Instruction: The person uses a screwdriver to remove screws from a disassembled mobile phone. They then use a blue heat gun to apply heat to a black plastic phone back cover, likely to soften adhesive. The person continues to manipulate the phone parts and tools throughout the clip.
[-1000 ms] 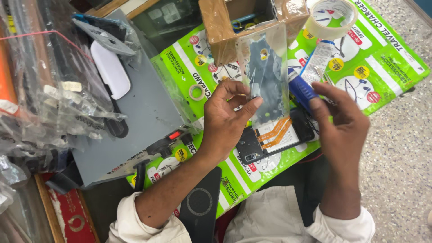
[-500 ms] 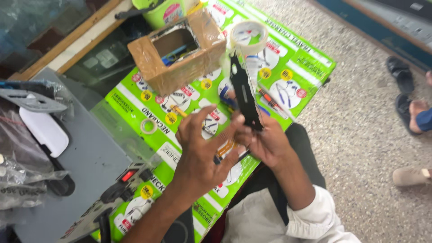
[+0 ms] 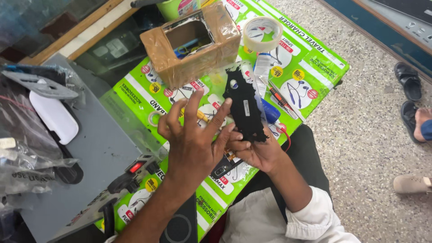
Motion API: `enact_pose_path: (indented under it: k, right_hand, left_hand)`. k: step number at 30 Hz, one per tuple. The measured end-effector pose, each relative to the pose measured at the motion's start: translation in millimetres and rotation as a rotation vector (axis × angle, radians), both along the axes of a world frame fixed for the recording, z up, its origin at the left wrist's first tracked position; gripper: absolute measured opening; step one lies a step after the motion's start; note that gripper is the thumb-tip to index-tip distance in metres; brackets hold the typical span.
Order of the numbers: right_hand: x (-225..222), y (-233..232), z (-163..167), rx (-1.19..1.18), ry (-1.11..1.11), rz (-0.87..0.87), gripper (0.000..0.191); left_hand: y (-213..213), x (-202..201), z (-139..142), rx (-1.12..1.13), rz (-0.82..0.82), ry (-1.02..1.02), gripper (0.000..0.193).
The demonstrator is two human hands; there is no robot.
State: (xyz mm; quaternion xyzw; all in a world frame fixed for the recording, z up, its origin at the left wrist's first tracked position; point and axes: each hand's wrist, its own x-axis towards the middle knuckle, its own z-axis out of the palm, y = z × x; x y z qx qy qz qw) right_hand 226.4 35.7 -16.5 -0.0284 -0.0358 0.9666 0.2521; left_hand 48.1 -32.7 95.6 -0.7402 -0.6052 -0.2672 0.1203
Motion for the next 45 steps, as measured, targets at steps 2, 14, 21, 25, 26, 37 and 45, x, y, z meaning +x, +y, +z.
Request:
enact_pose_path:
  k: [2, 14, 21, 25, 26, 37, 45]
  right_hand:
    - [-1.6, -2.0, 3.2, 0.072, -0.138, -0.124, 0.049]
    - [-15.6, -14.0, 33.9, 1.017, -1.185, -0.964, 0.039]
    - [6.1, -3.3, 43.3, 0.562, -0.568, -0.867, 0.038]
    - [27.1, 7.5, 54.2, 0.236, -0.131, -0.757, 0.045]
    - [31.1, 8.8, 55.7, 0.202, -0.063, -0.713, 0.047]
    - [27.9, 12.5, 39.1, 0.587, -0.498, -0.673, 0.045]
    - [14.9, 8.2, 31.7, 0.794, -0.793, -0.589, 0.045]
  left_hand:
    - [0.0, -0.6, -0.5, -0.041, -0.046, -0.075, 0.039]
    - [8.9, -3.8, -23.2, -0.304, -0.226, -0.735, 0.023]
    - [9.1, -3.0, -27.4, -0.32, -0.216, -0.744, 0.019]
    - [5.6, 5.0, -28.3, -0.344, -0.293, -0.763, 0.017]
    - [5.1, 6.2, -27.9, -0.347, -0.295, -0.749, 0.016]
    - [6.7, 7.0, -21.7, -0.28, -0.271, -0.773, 0.011]
    - [16.7, 9.7, -14.0, -0.268, -0.157, -0.586, 0.019]
